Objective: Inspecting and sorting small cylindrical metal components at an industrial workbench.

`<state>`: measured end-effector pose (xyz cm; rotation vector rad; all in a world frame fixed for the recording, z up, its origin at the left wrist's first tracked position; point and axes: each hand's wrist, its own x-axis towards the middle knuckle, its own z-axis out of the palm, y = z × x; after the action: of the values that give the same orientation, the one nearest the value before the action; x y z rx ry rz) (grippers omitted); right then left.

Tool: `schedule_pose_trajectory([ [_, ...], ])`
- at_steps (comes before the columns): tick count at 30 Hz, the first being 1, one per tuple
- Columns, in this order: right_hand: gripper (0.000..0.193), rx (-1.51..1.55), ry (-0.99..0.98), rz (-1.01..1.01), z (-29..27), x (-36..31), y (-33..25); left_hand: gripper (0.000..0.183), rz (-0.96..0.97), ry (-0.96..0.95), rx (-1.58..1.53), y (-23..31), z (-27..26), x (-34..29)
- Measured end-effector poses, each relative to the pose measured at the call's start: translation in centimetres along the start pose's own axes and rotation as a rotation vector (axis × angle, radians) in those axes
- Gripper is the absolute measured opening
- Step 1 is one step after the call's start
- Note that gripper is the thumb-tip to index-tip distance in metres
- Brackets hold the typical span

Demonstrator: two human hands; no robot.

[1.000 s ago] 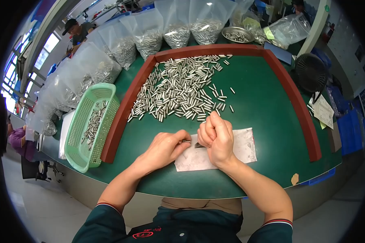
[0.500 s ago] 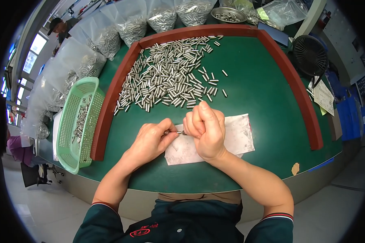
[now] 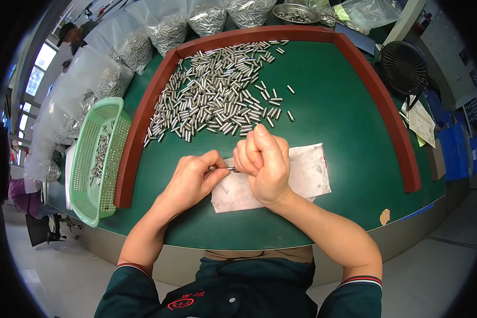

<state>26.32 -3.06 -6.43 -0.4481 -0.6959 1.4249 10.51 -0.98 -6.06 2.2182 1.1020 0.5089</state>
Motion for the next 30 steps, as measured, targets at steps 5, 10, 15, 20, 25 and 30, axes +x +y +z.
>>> schedule_pose_trajectory([
  [5, 0.046, -0.024, -0.012, -0.011, 0.0, 0.0, 0.2, 0.011, -0.048, -0.009, -0.055, 0.1, 0.1, 0.2],
  [10, 0.046, -0.209, 0.003, -0.031, 0.9, 0.3, 0.5, 0.01, -0.044, -0.005, -0.056, 0.5, -0.2, 0.3],
  [15, 0.044, -0.414, -0.007, -0.04, 2.7, 0.1, 0.8, 0.011, 0.031, 0.048, -0.016, 0.0, 0.2, 0.0],
  [20, 0.042, -0.159, -0.04, -0.117, 1.1, -0.7, 0.9, 0.014, -0.25, 0.002, -0.852, -0.8, -1.4, 0.5],
  [25, 0.045, -0.145, 0.035, -0.016, 0.9, 0.1, 0.3, 0.007, -0.253, 0.019, -1.869, -3.6, -3.0, 0.9],
  [30, 0.045, -0.157, 0.012, -0.022, 0.8, 0.1, 0.3, 0.017, -0.36, 0.269, -1.184, -3.9, -3.3, 1.5],
])
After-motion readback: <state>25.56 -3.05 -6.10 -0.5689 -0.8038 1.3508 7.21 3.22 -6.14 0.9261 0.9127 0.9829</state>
